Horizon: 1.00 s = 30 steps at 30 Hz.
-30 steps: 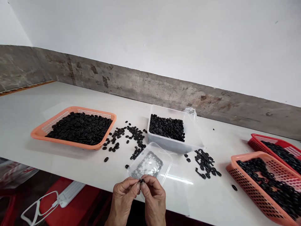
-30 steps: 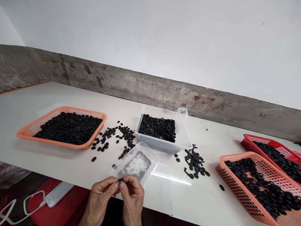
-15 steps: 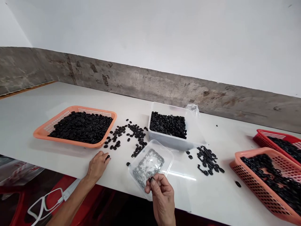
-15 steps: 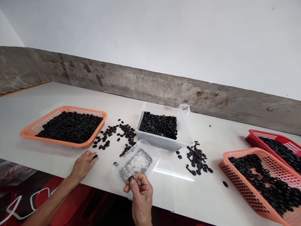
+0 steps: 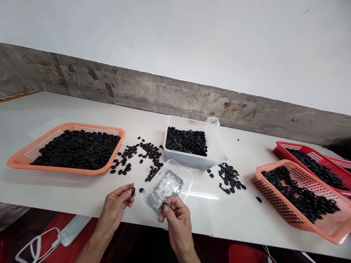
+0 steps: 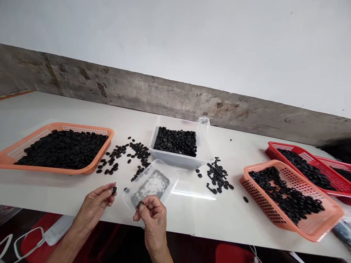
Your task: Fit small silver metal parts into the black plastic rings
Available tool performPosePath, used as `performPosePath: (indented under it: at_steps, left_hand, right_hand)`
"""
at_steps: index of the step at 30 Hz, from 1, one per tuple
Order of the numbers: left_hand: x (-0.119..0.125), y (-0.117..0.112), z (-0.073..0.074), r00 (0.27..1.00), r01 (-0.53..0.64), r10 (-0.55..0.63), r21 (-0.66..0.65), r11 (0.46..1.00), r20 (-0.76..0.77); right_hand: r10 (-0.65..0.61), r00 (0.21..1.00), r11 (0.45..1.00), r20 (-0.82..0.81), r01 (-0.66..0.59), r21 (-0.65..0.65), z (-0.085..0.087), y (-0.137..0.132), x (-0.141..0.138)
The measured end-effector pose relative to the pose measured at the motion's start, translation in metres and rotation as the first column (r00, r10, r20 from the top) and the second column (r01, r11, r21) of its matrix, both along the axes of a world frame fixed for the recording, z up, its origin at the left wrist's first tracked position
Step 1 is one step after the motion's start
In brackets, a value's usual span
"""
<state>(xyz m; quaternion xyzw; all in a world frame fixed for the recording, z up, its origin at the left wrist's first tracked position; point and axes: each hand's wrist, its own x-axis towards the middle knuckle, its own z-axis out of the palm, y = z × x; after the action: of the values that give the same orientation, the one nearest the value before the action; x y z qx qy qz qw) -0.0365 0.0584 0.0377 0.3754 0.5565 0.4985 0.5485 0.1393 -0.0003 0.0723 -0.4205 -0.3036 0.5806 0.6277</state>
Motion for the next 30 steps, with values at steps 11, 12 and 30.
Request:
performPosePath:
  at_steps: [11, 12, 30]
  left_hand:
    - [0.039, -0.047, 0.056, 0.969, 0.234, -0.230, -0.039, 0.971, 0.093]
    - [0.040, -0.048, 0.056, 0.970, 0.241, -0.240, -0.014, 0.970, 0.037]
    - [0.067, -0.062, 0.026, 0.890, 0.067, -0.014, -0.102, 0.993, 0.456]
  right_hand:
    - [0.013, 0.996, 0.998, -0.089, -0.008, 0.061, 0.015, 0.004, -0.007]
    - [0.006, 0.997, 0.998, -0.073, -0.001, 0.070, 0.013, 0.003, -0.007]
    - [-0.020, 0.993, 0.996, -0.114, 0.029, 0.084, -0.004, -0.001, -0.006]
